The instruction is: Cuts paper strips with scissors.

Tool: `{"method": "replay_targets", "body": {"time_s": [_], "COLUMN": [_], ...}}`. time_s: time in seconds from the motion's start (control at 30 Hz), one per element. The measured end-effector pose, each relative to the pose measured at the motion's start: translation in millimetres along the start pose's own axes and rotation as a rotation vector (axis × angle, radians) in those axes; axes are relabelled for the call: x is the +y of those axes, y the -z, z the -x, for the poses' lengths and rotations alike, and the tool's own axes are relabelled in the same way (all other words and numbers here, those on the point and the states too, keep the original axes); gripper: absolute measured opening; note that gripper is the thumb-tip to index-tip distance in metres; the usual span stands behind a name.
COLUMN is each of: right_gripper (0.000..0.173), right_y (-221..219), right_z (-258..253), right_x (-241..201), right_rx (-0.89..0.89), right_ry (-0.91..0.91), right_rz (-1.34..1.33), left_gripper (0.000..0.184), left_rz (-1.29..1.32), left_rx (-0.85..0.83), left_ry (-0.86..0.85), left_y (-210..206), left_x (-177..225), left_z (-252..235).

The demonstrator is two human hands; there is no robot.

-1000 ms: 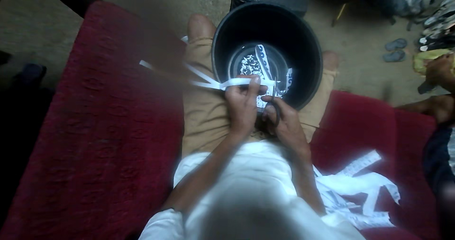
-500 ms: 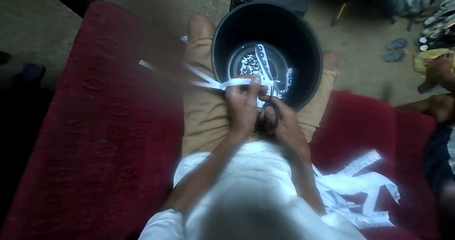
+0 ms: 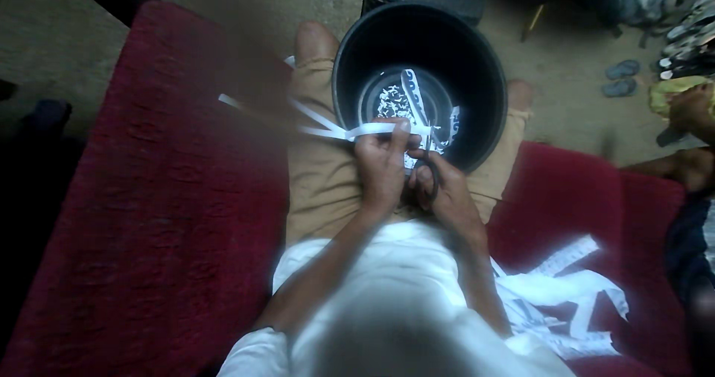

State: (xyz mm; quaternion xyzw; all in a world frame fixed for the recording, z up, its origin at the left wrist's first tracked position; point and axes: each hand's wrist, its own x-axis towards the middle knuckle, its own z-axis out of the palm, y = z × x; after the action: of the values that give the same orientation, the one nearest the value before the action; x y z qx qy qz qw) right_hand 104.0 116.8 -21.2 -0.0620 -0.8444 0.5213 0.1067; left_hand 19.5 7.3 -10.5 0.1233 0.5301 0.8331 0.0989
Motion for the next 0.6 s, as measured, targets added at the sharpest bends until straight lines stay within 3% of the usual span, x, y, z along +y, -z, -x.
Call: {"method": "replay_targets", "body": {"time_s": [0.3, 0.6], "right_gripper": [0.043, 0.043], "right_y": [1, 1], "right_z": [0, 0], "right_x": [-1, -1], "right_rx": [0.001, 0.0], "right_ry": [-0.021, -0.016], "right_rz": [0.003, 0.007], "left_gripper": [0.01, 0.015], "left_rz": [0.073, -0.017], "left_rx": [0.071, 0.005], "left_ry": [0.005, 0.009], "left_y": [-4, -1], "left_x": [-6, 2], "left_z": [-10, 1]}}
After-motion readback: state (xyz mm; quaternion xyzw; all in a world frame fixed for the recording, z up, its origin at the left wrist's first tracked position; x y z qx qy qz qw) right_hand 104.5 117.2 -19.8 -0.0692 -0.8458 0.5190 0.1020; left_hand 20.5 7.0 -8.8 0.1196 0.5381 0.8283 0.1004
